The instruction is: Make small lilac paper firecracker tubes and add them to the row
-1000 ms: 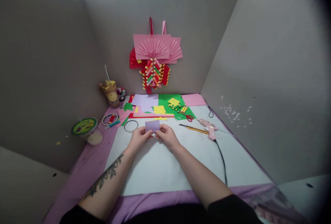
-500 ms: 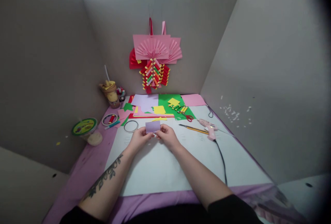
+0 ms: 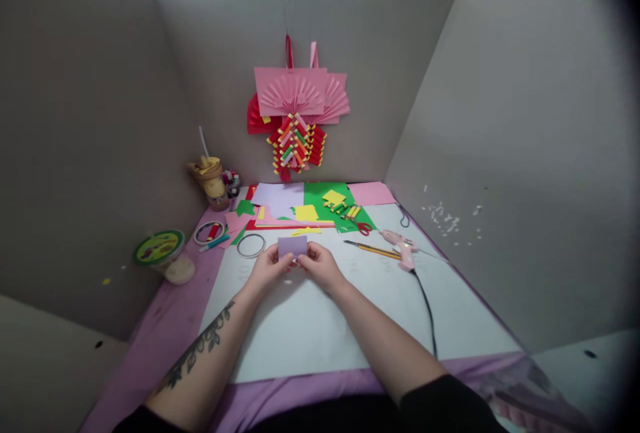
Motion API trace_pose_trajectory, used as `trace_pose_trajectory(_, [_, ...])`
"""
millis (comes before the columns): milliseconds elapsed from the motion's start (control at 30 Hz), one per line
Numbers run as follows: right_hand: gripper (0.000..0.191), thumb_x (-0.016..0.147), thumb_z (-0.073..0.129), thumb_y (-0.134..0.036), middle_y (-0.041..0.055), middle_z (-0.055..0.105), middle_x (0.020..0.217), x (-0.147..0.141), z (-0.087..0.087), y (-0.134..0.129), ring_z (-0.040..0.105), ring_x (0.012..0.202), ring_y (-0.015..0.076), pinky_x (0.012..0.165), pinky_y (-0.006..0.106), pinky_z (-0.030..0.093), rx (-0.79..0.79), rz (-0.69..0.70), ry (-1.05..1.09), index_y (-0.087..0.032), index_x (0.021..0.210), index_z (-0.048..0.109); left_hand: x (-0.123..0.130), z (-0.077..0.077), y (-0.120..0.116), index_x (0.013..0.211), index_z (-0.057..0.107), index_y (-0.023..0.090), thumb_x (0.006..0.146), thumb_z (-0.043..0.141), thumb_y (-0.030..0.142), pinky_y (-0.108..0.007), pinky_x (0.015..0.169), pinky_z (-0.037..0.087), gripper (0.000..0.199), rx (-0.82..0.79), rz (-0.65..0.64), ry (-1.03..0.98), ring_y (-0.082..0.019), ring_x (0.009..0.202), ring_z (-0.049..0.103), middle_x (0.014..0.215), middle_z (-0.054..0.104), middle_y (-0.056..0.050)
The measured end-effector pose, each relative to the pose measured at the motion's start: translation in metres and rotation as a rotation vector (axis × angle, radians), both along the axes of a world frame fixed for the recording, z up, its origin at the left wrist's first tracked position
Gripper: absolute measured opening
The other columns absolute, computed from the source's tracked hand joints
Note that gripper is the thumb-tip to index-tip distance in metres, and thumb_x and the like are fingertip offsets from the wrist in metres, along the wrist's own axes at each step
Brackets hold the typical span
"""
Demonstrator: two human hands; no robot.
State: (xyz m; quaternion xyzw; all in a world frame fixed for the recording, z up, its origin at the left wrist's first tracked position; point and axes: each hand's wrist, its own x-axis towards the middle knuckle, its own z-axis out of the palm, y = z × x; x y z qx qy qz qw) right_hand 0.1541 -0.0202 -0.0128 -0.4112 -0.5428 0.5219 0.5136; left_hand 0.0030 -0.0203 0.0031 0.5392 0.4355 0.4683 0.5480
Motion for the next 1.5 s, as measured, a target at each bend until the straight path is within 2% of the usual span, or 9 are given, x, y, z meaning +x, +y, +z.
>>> trace_pose_trajectory(200, [0.028,0.071,0.060,-0.035,-0.0014,0.062,0.070,0.011,0.010,0.020,0.055,0.058,0.0127,0.051,0.022,0.041,0.017,-0.026,-0.129,-0.019,0.094,0.056,-0.001,-0.006,0.007,0.087,0.061,0.012,0.064,0.072,0.034,-0.019,0.053,0.045,0.034,-0.181,0.118,-0.118,-0.011,0.057,0.059,0.068,0.066,-0.003])
trace_pose_trajectory(300, [0.030,0.077,0.055,-0.038,0.0008,0.065,0.075,0.053,0.030,0.065,0.059,0.065,0.0143,0.058,0.025,0.045,0.132,-0.192,-0.406,-0.018,0.099,0.057,-0.004,-0.006,0.012,0.098,0.053,0.015,0.059,0.074,0.027,-0.020,0.055,0.047,0.045,-0.238,0.208,-0.124,-0.011,0.057,0.060,0.070,0.066,-0.001])
trace_pose_trajectory(400, [0.021,0.083,0.045,-0.028,0.0036,0.068,0.082,0.110,0.042,0.120,0.061,0.073,0.0158,0.065,0.026,0.045,0.177,-0.386,-0.956,-0.019,0.089,0.063,-0.004,-0.006,0.012,0.097,0.042,0.019,0.059,0.072,0.025,-0.019,0.050,0.043,0.050,-0.257,0.274,-0.108,-0.010,0.050,0.056,0.063,0.064,0.003])
trace_pose_trajectory(600, [0.030,0.073,0.048,-0.006,0.0125,0.066,0.099,0.175,0.023,0.185,0.057,0.095,0.0252,0.078,0.032,0.041,0.157,-0.366,-1.263,-0.017,0.092,0.068,-0.002,-0.008,0.010,0.076,0.029,0.024,0.060,0.070,0.028,-0.016,0.042,0.032,0.045,-0.260,0.280,-0.035,-0.009,0.041,0.049,0.046,0.047,0.013])
trace_pose_trajectory(767, [0.028,0.079,0.048,-0.010,0.0127,0.061,0.106,0.167,0.022,0.204,0.050,0.104,0.0244,0.085,0.032,0.037,0.256,-0.213,-1.421,-0.016,0.099,0.067,-0.008,-0.013,0.012,0.076,0.042,0.021,0.064,0.070,0.035,-0.018,0.044,0.031,0.033,-0.192,0.190,0.059,-0.010,0.044,0.049,0.048,0.050,0.009])
trace_pose_trajectory(933, [0.016,0.078,0.057,-0.023,0.0094,0.061,0.101,0.140,0.034,0.211,0.049,0.101,0.0227,0.086,0.030,0.035,0.406,0.118,-1.517,-0.020,0.088,0.069,-0.010,-0.013,0.011,0.083,0.059,0.016,0.066,0.068,0.039,-0.021,0.050,0.036,0.030,-0.172,0.148,0.146,-0.012,0.051,0.051,0.055,0.057,0.003])
trace_pose_trajectory(1133, [0.022,0.071,0.059,-0.014,0.0168,0.061,0.106,0.118,0.033,0.216,0.050,0.101,0.0290,0.078,0.033,0.038,0.523,0.339,-1.704,-0.015,0.091,0.069,-0.009,-0.010,0.009,0.083,0.063,0.014,0.070,0.064,0.039,-0.021,0.051,0.035,0.028,-0.158,0.127,0.171,-0.011,0.051,0.048,0.056,0.058,0.001])
trace_pose_trajectory(1400, [0.012,0.073,0.054,-0.010,0.0137,0.064,0.095,0.103,0.055,0.202,0.056,0.093,0.0237,0.077,0.032,0.042,0.600,0.245,-1.557,-0.015,0.080,0.064,-0.013,-0.010,0.010,0.082,0.065,0.013,0.068,0.066,0.039,-0.021,0.051,0.037,0.029,-0.167,0.158,0.066,-0.012,0.052,0.052,0.058,0.060,0.000])
trace_pose_trajectory(1500, [0.014,0.082,0.046,-0.024,0.0071,0.063,0.086,0.090,0.070,0.173,0.058,0.078,0.0175,0.068,0.029,0.045,0.502,-0.019,-1.061,-0.017,0.088,0.057,-0.016,-0.014,0.012,0.085,0.066,0.014,0.068,0.066,0.037,-0.021,0.053,0.040,0.029,-0.147,0.199,0.054,-0.012,0.055,0.054,0.062,0.063,-0.001])
